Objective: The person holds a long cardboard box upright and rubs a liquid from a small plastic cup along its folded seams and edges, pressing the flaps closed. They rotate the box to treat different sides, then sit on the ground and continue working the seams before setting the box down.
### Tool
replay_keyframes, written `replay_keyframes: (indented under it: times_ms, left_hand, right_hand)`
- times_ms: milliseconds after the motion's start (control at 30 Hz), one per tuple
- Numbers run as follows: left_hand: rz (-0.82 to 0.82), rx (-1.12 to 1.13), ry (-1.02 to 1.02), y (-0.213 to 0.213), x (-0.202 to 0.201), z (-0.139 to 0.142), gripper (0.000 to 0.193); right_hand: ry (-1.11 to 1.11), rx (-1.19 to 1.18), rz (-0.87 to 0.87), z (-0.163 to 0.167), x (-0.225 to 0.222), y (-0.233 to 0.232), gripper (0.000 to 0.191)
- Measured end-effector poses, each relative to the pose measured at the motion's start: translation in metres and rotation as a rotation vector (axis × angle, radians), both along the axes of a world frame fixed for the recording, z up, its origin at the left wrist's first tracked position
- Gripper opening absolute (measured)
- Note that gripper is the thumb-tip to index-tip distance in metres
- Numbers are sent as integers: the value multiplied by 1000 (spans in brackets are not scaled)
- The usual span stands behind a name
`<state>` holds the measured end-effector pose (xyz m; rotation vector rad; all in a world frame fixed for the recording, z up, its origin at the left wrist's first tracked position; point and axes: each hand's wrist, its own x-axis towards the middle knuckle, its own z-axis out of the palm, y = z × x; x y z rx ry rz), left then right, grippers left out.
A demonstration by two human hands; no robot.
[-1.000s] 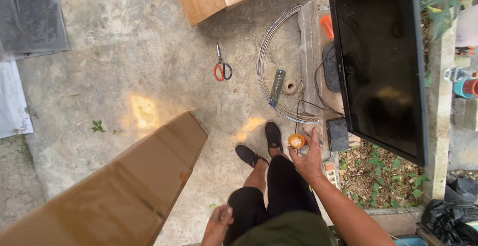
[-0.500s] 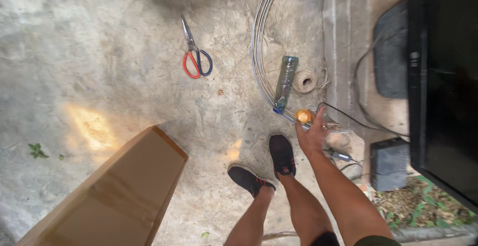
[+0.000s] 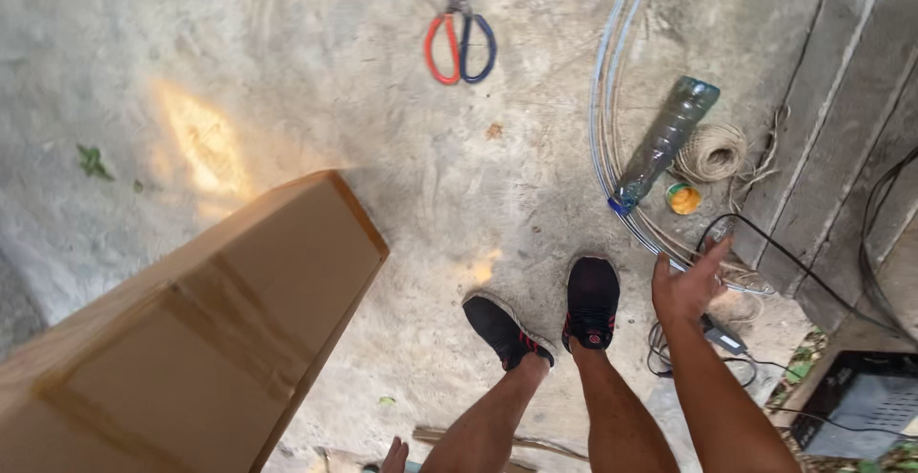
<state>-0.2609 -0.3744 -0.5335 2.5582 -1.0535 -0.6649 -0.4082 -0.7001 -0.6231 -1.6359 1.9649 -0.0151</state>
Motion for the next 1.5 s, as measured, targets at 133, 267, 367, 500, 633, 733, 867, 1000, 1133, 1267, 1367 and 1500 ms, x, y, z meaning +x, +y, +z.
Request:
replay_keyframes:
  times_ms: [133, 267, 367, 500, 633, 733, 867, 1000, 1133, 1267, 1367, 1500]
  left_hand:
    - [139, 13, 4, 16, -15, 31, 71]
    - [357, 222, 160, 29, -43, 61, 77]
    - [432, 248, 281, 36, -52, 72, 75]
    - [564, 290, 419, 60, -60, 87, 71]
    - [788, 313, 404, 84, -50, 96, 64]
    - [874, 223, 253, 90, -35, 97, 59]
    - [723, -55, -204, 76, -13, 88, 43]
    - [189, -293, -712, 78, 17, 98, 42]
    - [100, -395, -911, 87, 70, 93, 51]
    - [97, -445, -1141, 107, 120, 78, 60]
    - [115, -391, -1267, 127, 154, 89, 68]
    - [-108, -119, -1340, 137, 163, 131, 78]
  right_hand:
    - [-33, 155, -25, 39, 6, 26, 106]
    - [-216, 240, 9, 80, 8, 49, 96]
    - [-441, 291, 25, 103, 11, 57, 80]
    - [-734, 439, 33, 119, 32, 67, 52]
    - [-1182, 676, -128, 123, 95, 84, 27]
    - [-1305, 953, -93, 137, 153, 94, 40]
    - [-1384, 1174, 3, 158, 219, 106, 71]
    - [-1620, 1143, 168, 169, 261, 128, 61]
    - [-1653, 1206, 294, 158, 294, 136, 61]
    - [-1857, 1017, 536, 145, 322, 151, 78]
    - [-1910, 934, 628, 142, 331, 162, 72]
    - [-1793, 1000, 630, 136, 341, 168, 55]
